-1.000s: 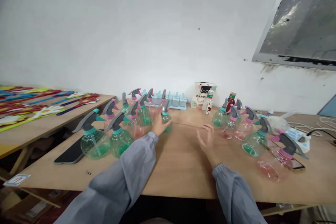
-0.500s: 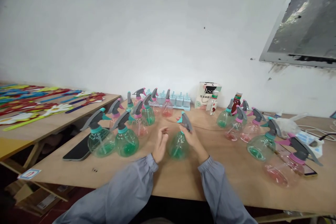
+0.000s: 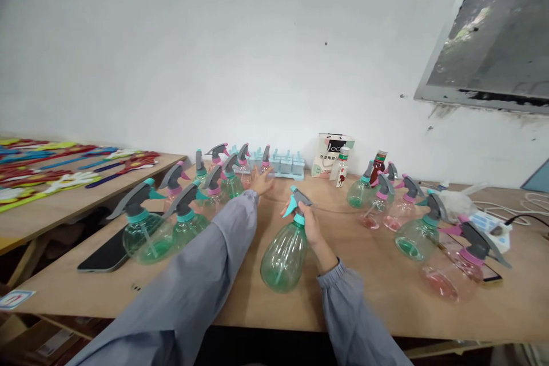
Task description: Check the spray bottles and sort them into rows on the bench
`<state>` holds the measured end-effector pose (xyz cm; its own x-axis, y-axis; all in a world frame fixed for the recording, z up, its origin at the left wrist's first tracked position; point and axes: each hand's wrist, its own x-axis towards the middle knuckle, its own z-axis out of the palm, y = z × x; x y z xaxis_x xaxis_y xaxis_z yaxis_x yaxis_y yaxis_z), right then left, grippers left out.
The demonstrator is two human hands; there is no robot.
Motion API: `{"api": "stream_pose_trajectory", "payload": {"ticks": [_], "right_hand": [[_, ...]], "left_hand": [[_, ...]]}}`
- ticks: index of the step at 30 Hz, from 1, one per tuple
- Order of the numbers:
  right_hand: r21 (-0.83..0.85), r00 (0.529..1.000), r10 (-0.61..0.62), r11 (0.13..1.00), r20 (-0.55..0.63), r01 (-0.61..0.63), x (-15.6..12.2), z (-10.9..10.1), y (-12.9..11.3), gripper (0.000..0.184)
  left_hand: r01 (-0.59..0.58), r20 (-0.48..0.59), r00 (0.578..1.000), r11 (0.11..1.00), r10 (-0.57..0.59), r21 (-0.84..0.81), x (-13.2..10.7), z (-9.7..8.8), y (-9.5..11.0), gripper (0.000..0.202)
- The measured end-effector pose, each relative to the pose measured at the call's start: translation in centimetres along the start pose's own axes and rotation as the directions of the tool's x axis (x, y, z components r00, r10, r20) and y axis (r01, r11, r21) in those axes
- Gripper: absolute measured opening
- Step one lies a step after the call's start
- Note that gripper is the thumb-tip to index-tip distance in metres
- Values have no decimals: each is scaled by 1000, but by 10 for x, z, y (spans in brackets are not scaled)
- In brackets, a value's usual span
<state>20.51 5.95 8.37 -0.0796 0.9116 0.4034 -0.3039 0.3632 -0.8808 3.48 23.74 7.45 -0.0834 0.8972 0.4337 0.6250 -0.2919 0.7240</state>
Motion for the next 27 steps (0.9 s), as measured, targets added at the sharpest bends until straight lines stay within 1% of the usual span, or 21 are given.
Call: {"api": "stream_pose_trajectory", "payload": {"ticks": [3,5,7,10,12,13,15,17,20,22,23,25,27], "right_hand": [[20,991,52,998,125,-55,-3,5,1,39],[27,989,41,999,144,-45,-6,8,2,38],[14,988,32,999,154,-34,-9,10,2,39],[-22,972,63,998,225,-59,-12,9,4,42],[-28,959,83,997,271,-78,-13,8,5,44],[-23,958,84,996,275,-81,-13,8,5,44],[-3,969,61,998,238,-62,-14,9,5,45],[21,985,17,1000,170,-20,-15,11,4,43],[50,996,-10,999,93,6,-15,12,7,41],[51,998,16,999,65,-19,-15,12,10,40],[46,998,26,999,65,-29,-14,12,11,40],[33,997,22,999,77,-24,-14,13,11,39],[15,997,-13,1000,80,12,-15,15,8,39]], "left_hand": [[37,61,997,998,-40,52,8,0,-2,59],[31,84,996,996,-38,79,7,0,-2,62],[2,90,996,995,-11,100,1,0,-1,64],[-71,89,994,990,61,118,-21,-1,1,62],[-136,104,987,984,124,119,-43,-3,3,61],[-171,115,981,978,157,116,-56,-4,3,60],[-237,138,965,966,221,108,-84,-7,3,58],[-297,153,947,950,281,95,-111,-12,1,57],[-406,140,908,911,394,68,-144,-21,-5,55],[-445,123,891,894,436,57,-156,-28,-9,56],[-448,122,890,892,440,53,-159,-31,-10,56],[-439,125,894,897,431,50,-162,-35,-13,59],[-424,118,902,904,416,52,-161,-37,-14,61]]}}
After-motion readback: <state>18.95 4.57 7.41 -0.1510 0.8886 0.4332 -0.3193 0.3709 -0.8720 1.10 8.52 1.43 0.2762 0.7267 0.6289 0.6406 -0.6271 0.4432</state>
